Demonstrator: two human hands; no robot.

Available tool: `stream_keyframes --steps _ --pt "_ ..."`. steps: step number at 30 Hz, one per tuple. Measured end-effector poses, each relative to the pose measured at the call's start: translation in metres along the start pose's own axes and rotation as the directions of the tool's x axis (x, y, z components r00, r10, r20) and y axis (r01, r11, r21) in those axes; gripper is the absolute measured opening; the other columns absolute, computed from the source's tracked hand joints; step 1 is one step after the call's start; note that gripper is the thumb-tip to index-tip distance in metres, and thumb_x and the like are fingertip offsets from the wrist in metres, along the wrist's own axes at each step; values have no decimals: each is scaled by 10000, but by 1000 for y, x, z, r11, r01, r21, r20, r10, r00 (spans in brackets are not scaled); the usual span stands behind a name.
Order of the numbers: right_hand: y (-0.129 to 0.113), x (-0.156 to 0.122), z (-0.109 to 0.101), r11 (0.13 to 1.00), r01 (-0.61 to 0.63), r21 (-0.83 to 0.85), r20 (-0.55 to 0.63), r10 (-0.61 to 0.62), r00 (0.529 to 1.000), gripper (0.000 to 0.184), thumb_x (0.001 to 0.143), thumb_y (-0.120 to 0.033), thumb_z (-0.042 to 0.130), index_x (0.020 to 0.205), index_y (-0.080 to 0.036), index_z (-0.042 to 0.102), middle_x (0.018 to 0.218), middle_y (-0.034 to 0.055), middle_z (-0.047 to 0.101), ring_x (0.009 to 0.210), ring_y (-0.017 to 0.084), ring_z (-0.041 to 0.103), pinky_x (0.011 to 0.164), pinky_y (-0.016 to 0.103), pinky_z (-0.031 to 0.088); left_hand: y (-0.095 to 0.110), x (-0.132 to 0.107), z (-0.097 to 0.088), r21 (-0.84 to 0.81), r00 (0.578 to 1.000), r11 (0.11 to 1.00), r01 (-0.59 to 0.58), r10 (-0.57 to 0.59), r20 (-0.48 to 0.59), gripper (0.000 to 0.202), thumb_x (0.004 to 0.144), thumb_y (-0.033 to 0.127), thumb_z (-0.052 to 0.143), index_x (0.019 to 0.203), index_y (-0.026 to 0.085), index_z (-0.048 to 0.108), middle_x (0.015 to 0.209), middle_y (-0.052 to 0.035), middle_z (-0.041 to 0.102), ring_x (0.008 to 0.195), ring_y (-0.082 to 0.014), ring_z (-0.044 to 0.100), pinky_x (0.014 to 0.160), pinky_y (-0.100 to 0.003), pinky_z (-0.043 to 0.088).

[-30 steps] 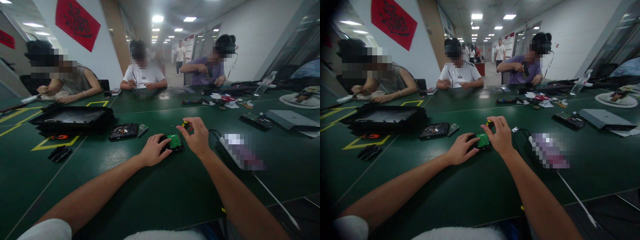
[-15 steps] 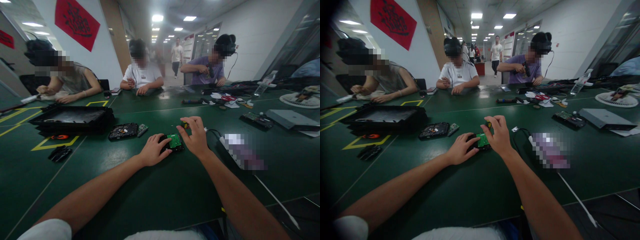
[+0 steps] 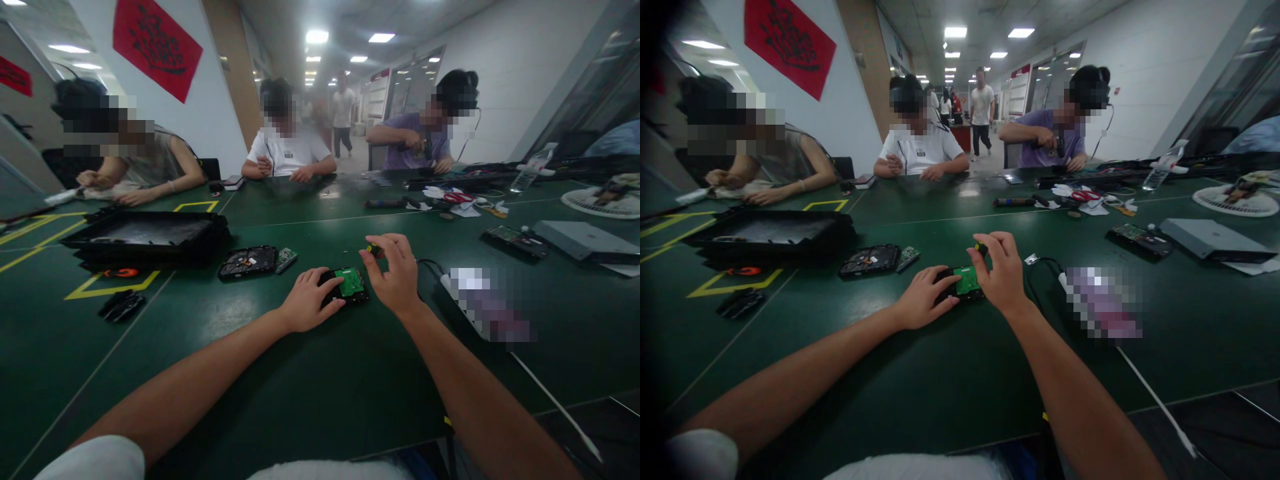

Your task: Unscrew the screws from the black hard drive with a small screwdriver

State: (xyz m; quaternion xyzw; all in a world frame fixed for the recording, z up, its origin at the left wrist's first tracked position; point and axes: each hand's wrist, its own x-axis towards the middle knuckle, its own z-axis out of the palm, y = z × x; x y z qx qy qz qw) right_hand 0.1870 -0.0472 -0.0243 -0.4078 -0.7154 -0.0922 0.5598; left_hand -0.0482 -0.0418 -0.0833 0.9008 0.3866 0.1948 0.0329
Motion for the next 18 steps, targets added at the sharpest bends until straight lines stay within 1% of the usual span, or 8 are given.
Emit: stream_keyframes --steps 4,6,8,10,12,15,16,18 --pt "1 0 0 998 31 62 40 -33 999 324 1034 -225 508 1346 -265 586 1230 101 682 1134 247 663 988 458 569 1 0 -2 0 1000 1000 -5 5 -8 593 1012 616 475 1495 279 539 1484 -163 469 1362 -373 465 1122 -585 407" --pt "1 -1 1 998 27 62 44 -30 999 311 1024 -248 544 1331 -266 596 1220 99 682 1131 248 662 978 452 574 2 0 -3 0 1000 1000 -6 6 -12 588 1014 611 476 1493 276 541 1481 -164 470 1359 -369 469 1123 -580 407" --pt "1 -2 1 1000 15 21 14 -16 1000 279 990 -305 631 1265 -262 640 1154 99 668 1056 246 665 903 428 595 1 0 -2 -2 1000 1000 -5 5 -12 586 1013 607 479 1490 272 544 1485 -165 467 1359 -370 469 1124 -582 405" --pt "1 -1 0 1000 6 -22 -13 -6 1000 260 970 -332 667 1219 -258 670 1105 95 654 993 237 666 856 411 601 0 0 -1 -3 1000 1000 -4 4 -11 588 1012 607 483 1491 272 543 1493 -167 463 1361 -375 467 1124 -591 403" --pt "2 -1 0 1000 12 -24 -4 -12 1000 262 1002 -305 607 1254 -259 662 1126 96 670 1021 238 677 893 419 596 0 0 0 -5 1000 1000 -5 5 -12 591 1010 607 486 1496 275 538 1495 -166 465 1363 -376 465 1126 -596 400" --pt "2 -1 0 999 36 27 48 -37 998 346 1047 -240 478 1373 -260 593 1251 104 690 1159 249 670 1010 454 564 -1 0 0 -6 1000 1000 -7 7 -16 590 1009 609 488 1502 287 531 1489 -157 472 1363 -371 468 1131 -591 399" --pt "2 -1 0 999 41 36 53 -43 998 357 1048 -237 472 1388 -260 581 1272 105 687 1178 251 664 1023 459 560 -1 0 1 -7 1000 1000 -6 6 -17 591 1008 610 490 1502 287 531 1489 -156 473 1362 -370 468 1132 -591 399" --pt "2 -1 1 999 39 19 35 -40 999 332 1031 -271 537 1356 -262 605 1243 107 680 1139 253 667 976 447 581 -2 0 1 -8 1000 1000 -5 4 -18 592 1006 610 492 1499 284 535 1490 -157 472 1362 -373 468 1134 -592 397"
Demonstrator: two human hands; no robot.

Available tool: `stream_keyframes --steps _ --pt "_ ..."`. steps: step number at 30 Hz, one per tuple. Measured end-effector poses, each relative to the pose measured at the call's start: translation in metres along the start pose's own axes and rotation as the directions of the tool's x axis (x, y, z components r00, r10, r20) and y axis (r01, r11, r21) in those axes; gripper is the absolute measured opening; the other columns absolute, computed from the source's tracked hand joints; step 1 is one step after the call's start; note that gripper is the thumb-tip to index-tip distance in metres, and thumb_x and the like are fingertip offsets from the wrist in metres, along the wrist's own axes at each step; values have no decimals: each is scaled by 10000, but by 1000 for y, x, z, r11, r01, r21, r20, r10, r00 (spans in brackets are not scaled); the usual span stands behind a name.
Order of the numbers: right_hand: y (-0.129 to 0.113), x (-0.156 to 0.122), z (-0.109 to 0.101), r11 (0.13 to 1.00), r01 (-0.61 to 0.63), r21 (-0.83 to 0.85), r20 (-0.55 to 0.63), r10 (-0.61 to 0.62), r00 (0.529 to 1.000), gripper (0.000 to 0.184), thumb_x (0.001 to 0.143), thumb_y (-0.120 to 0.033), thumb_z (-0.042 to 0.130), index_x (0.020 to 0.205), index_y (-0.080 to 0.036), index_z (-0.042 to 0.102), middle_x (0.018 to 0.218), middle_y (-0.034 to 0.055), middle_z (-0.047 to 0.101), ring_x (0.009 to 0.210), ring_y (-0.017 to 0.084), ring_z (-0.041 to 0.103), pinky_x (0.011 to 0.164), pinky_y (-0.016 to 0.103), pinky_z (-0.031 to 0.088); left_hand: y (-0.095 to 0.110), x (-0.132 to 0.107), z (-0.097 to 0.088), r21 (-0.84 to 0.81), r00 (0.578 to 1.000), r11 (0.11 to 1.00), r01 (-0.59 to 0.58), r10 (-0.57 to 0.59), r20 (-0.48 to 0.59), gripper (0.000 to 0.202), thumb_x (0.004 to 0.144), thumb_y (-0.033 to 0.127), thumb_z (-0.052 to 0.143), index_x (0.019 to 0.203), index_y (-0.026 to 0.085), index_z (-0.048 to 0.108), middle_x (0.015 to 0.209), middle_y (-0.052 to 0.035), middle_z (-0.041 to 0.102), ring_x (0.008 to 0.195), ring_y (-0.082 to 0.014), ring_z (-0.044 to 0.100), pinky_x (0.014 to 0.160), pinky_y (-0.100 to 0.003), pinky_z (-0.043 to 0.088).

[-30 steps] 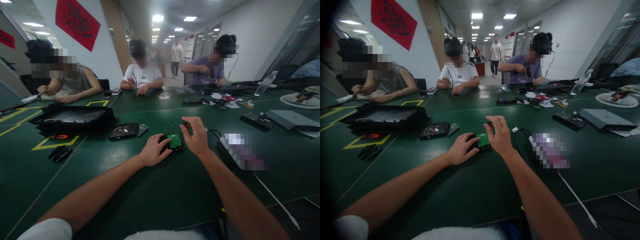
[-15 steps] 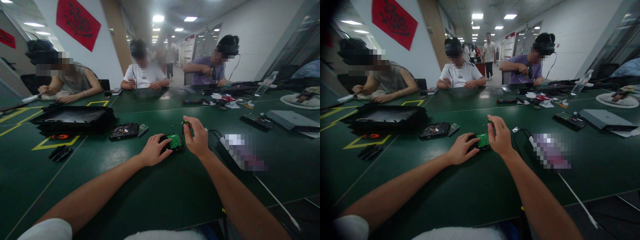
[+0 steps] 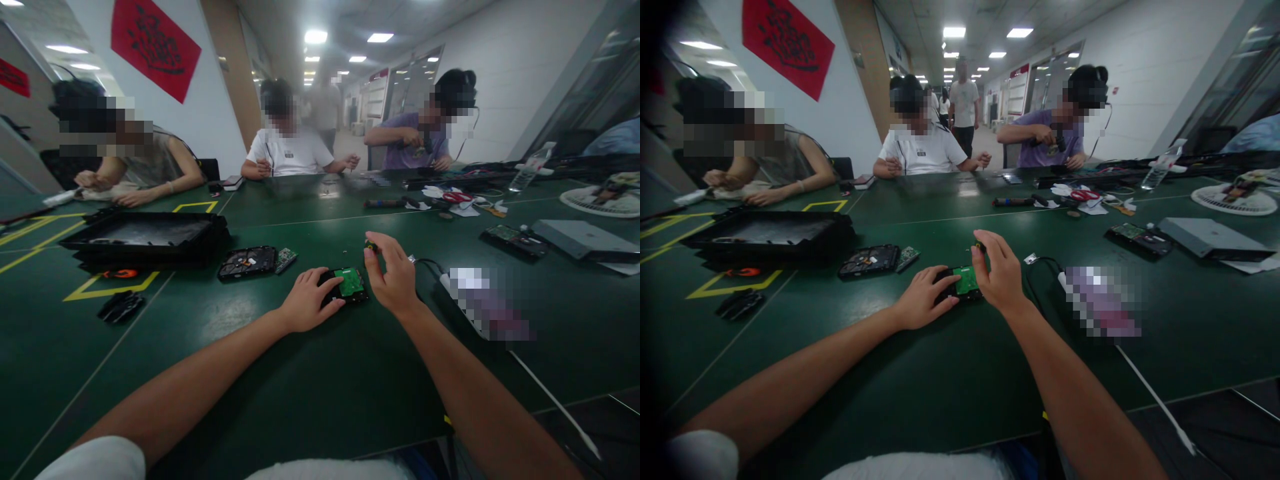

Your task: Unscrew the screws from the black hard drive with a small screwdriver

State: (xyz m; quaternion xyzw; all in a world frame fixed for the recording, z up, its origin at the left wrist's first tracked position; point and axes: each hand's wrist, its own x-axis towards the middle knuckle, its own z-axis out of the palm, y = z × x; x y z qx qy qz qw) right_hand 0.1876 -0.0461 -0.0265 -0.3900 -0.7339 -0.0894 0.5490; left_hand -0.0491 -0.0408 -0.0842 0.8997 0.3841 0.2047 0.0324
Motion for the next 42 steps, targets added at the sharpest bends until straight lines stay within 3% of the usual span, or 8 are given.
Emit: stream_keyframes --steps 4,9,15,21,26,32,38,42 --pt "0 0 0 997 -23 -75 -59 19 998 280 982 -335 650 1251 -261 673 1114 101 651 967 233 667 826 404 609 0 0 0 5 1000 1000 1 -1 3 598 1009 615 483 1502 281 532 1493 -162 468 1363 -374 466 1129 -596 399" --pt "2 -1 2 1000 -15 -3 3 15 1000 352 1048 -258 480 1385 -260 579 1278 110 678 1183 262 654 1021 477 562 1 0 0 13 1000 1000 0 0 9 604 1010 624 473 1501 279 532 1486 -166 469 1358 -371 469 1126 -591 402" --pt "3 -2 3 999 -20 -46 -65 17 998 284 964 -330 673 1234 -248 649 1121 110 652 1026 253 656 865 429 611 1 0 1 9 1000 1000 4 -4 4 595 1007 614 485 1504 291 526 1483 -157 473 1358 -370 467 1130 -598 397" --pt "1 0 2 999 29 -28 -22 -30 999 343 1013 -228 545 1354 -246 570 1247 119 660 1175 263 639 1019 480 559 2 -1 -1 19 1000 1000 6 -7 18 606 1014 620 462 1509 276 521 1488 -170 462 1366 -373 460 1130 -590 397" --pt "1 -1 2 995 -11 -97 -66 5 998 291 965 -330 666 1247 -261 651 1130 105 614 1024 244 647 867 418 604 1 -1 -1 8 1000 1000 6 -7 8 596 1010 617 476 1505 289 526 1493 -158 469 1365 -373 460 1131 -601 394" --pt "0 -1 1 999 37 -27 11 -37 999 385 1030 -225 486 1410 -253 545 1282 133 644 1205 276 625 1043 511 544 1 -1 -1 -4 1000 1000 9 -8 6 599 1005 619 487 1506 293 527 1494 -158 470 1365 -376 460 1122 -602 402" --pt "1 -1 0 995 -7 -99 -36 3 999 303 959 -333 672 1254 -271 648 1128 109 623 1046 260 636 849 431 604 2 0 -1 -4 1000 1000 6 -6 10 600 1006 617 488 1503 283 531 1496 -162 469 1364 -378 462 1129 -601 394" --pt "3 0 0 998 27 -57 -12 -28 1000 341 1000 -230 564 1338 -253 603 1197 115 660 1129 262 647 957 462 584 2 0 -1 2 1000 1000 8 -8 10 597 1010 616 479 1502 282 532 1488 -163 469 1369 -373 459 1134 -592 393"
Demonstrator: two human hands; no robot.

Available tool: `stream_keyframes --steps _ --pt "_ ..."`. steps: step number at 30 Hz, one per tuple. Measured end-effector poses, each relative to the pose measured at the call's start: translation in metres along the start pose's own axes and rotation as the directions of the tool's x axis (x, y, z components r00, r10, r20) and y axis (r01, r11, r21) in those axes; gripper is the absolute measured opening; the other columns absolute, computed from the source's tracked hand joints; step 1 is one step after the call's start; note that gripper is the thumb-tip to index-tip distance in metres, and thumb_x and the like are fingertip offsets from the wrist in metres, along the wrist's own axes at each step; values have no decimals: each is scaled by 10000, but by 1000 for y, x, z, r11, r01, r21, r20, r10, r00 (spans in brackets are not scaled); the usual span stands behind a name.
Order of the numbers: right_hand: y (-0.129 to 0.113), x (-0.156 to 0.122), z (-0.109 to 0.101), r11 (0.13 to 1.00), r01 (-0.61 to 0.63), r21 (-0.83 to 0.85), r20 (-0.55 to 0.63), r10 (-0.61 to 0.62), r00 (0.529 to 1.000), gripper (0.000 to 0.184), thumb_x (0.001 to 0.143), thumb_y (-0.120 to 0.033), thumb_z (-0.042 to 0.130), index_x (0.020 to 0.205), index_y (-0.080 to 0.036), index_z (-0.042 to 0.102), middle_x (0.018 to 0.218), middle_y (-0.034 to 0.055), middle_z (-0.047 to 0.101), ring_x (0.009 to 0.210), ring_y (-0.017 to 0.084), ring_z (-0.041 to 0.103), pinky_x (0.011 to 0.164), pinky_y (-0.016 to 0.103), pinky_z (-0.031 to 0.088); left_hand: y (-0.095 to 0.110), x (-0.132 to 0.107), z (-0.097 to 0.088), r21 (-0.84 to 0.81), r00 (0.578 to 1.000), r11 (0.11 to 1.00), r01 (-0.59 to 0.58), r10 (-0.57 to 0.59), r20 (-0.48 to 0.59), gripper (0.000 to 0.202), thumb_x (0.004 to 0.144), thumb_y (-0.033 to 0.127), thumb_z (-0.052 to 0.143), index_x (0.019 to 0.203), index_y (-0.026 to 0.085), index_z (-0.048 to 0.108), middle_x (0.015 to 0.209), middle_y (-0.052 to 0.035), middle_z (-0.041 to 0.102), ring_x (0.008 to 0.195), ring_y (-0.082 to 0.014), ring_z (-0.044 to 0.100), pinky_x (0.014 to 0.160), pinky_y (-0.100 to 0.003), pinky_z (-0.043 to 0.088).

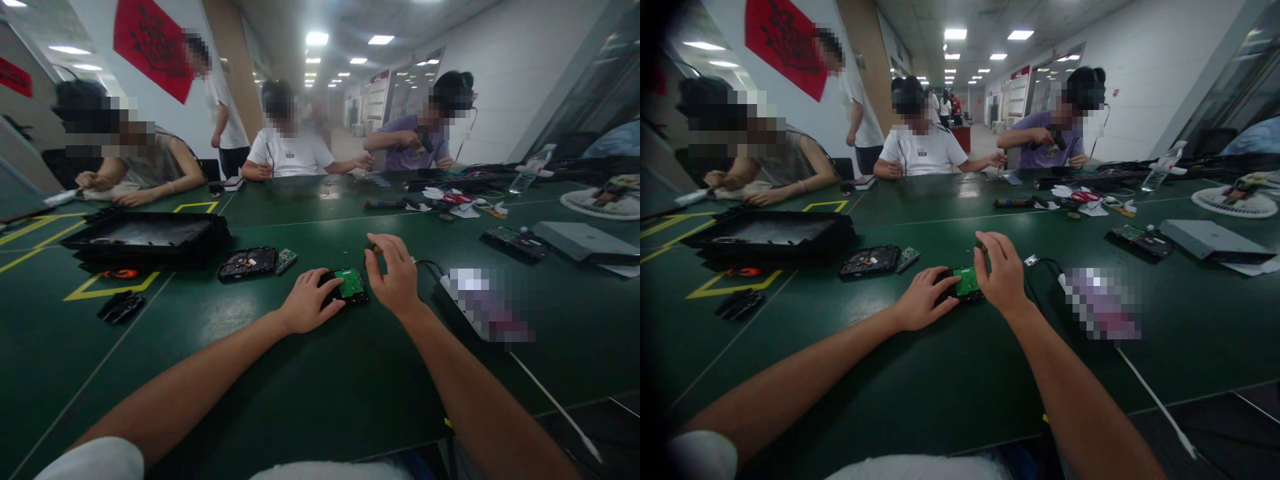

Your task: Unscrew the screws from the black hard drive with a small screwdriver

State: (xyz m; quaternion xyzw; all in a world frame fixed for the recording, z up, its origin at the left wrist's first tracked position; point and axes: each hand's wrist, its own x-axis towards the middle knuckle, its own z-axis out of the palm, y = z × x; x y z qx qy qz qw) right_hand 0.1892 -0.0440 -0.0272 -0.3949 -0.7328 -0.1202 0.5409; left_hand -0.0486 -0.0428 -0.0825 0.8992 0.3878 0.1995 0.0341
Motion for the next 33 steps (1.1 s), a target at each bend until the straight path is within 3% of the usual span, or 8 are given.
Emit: stream_keyframes --steps 4,10,16,18,22,29,33 --pt "0 -1 1 999 11 34 25 -12 1000 377 1002 -232 554 1378 -259 567 1268 118 663 1187 272 640 982 479 580 0 0 0 9 1000 1000 -1 1 4 593 1013 610 475 1503 278 527 1491 -164 464 1370 -370 458 1136 -592 389" --pt "-1 -1 0 999 -33 -25 -42 32 999 269 950 -324 679 1212 -269 649 1091 98 636 1024 257 640 849 436 612 -1 0 1 9 1000 1000 -5 5 7 599 1008 611 485 1505 278 524 1496 -164 461 1366 -373 461 1134 -592 393" --pt "-3 0 -1 998 -23 61 56 20 998 373 1028 -225 483 1394 -257 551 1306 122 662 1216 273 639 1024 496 565 -1 0 1 0 1000 1000 -3 3 2 594 1010 613 478 1512 296 519 1505 -151 459 1371 -373 456 1129 -591 399" --pt "-3 0 0 998 -25 62 54 22 998 370 1023 -252 514 1390 -262 552 1308 119 661 1217 277 639 1032 502 561 -1 0 1 -5 1000 1000 -3 3 2 599 1008 616 483 1514 298 517 1505 -151 458 1372 -375 455 1128 -595 397" --pt "-2 0 0 999 -43 5 -14 43 999 300 971 -313 645 1268 -268 631 1170 114 649 1097 268 649 907 451 604 -1 0 2 -4 1000 1000 -3 3 2 599 1007 611 489 1515 296 515 1505 -155 457 1373 -373 455 1131 -598 393" --pt "-2 -1 1 997 -46 65 35 43 998 379 1027 -220 494 1402 -253 541 1301 122 650 1217 266 632 1046 485 547 0 1 0 -14 1000 1000 -5 5 -9 590 1002 601 506 1501 286 532 1487 -162 477 1357 -382 468 1117 -602 406" --pt "-3 -2 2 998 -62 30 -12 63 998 326 978 -327 640 1295 -265 601 1204 113 639 1129 268 640 931 447 595 -1 1 2 -10 1000 1000 -5 5 -6 589 1002 601 508 1502 290 529 1493 -160 472 1366 -382 463 1120 -606 403"
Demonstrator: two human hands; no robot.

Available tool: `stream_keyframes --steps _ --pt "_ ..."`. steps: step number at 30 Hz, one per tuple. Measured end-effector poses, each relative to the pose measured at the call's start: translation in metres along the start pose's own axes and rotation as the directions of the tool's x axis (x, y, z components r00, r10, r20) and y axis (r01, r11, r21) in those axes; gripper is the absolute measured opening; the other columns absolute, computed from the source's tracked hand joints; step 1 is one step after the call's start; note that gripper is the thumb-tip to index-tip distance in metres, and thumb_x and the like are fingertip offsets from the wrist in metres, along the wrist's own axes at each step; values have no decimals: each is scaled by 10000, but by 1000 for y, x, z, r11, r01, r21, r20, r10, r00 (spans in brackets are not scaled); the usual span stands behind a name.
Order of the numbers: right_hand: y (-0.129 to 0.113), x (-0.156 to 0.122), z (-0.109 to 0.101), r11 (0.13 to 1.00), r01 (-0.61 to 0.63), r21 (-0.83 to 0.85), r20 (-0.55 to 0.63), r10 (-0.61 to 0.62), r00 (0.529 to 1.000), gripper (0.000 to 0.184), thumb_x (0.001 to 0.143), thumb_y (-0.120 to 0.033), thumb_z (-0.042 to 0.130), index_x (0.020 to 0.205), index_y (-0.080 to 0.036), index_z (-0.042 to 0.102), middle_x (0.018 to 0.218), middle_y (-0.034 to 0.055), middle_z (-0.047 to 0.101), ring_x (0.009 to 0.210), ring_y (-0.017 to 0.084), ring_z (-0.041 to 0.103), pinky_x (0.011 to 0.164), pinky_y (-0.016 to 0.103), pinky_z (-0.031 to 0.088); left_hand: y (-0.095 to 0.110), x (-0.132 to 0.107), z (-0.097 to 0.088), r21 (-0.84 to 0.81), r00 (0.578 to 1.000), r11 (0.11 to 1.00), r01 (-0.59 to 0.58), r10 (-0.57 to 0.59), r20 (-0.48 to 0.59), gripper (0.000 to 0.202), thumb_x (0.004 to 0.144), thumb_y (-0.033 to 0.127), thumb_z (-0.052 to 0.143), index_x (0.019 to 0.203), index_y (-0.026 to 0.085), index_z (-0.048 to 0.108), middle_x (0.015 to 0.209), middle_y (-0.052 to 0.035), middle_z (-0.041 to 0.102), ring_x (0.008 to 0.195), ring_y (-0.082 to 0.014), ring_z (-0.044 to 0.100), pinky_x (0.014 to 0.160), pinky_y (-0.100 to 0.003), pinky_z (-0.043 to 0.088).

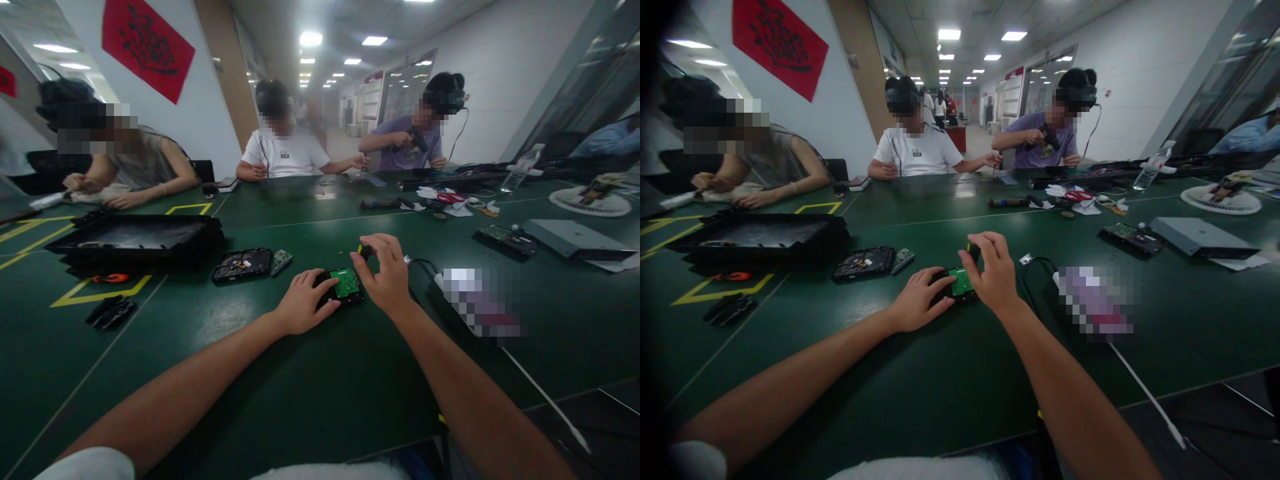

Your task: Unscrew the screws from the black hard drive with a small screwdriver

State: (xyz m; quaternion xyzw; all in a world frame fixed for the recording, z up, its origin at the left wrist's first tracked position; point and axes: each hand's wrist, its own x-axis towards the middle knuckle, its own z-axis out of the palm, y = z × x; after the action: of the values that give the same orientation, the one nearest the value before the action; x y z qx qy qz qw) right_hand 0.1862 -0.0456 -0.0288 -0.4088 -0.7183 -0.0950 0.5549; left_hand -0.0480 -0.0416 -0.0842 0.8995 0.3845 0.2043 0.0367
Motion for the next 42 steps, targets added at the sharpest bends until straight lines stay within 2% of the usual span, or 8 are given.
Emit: stream_keyframes --steps 3,7,10,15,22,28,35,42 --pt "2 0 -1 999 -17 -35 -20 17 1000 279 971 -348 654 1237 -267 627 1134 105 638 1060 260 646 890 439 603 -1 0 2 2 1000 1000 3 -3 -4 588 1004 604 502 1501 290 531 1496 -157 471 1368 -379 462 1128 -605 396" --pt "4 1 -1 1000 -21 5 21 21 1000 325 1021 -272 540 1345 -261 569 1240 110 678 1136 258 662 981 461 580 -1 0 3 11 1000 1000 -2 2 3 594 1008 599 497 1511 284 519 1504 -157 463 1372 -376 456 1130 -596 398" --pt "2 1 -1 1000 -9 26 30 8 1000 346 1024 -249 530 1369 -262 558 1282 107 669 1183 250 653 1030 457 559 0 0 2 11 1000 1000 -5 5 0 591 1009 591 500 1513 285 515 1504 -156 462 1371 -375 456 1129 -599 398" --pt "-1 0 -3 1000 -22 -17 -27 21 999 261 979 -310 649 1235 -259 654 1132 97 631 1013 227 663 896 401 598 1 1 1 22 1000 1000 -1 1 10 592 1013 605 481 1506 279 521 1494 -161 467 1373 -377 454 1122 -601 403" --pt "4 -1 0 999 -35 28 28 34 999 336 1048 -250 473 1372 -251 560 1259 114 659 1185 253 636 1021 469 557 1 0 1 21 1000 1000 1 -2 7 595 1013 604 483 1508 276 520 1495 -161 468 1371 -377 454 1126 -605 397" --pt "3 0 -1 999 -47 -15 -28 47 999 272 978 -340 650 1236 -252 640 1121 104 629 1041 248 645 898 432 602 0 0 2 26 1000 1000 1 -1 11 594 1013 611 476 1509 286 521 1493 -157 469 1365 -375 462 1125 -599 402" --pt "3 0 0 999 -32 36 53 31 998 348 1048 -255 477 1388 -263 547 1278 111 668 1167 261 651 1008 483 563 0 0 1 21 1000 1000 4 -4 1 593 1012 610 477 1506 286 525 1490 -158 472 1367 -376 465 1132 -604 397" --pt "3 1 -1 999 -43 -12 -17 43 999 271 986 -342 635 1239 -246 626 1119 110 639 1056 257 642 886 435 600 1 0 1 26 1000 1000 -2 2 5 590 1016 601 474 1503 272 526 1490 -164 467 1364 -373 464 1128 -591 401"
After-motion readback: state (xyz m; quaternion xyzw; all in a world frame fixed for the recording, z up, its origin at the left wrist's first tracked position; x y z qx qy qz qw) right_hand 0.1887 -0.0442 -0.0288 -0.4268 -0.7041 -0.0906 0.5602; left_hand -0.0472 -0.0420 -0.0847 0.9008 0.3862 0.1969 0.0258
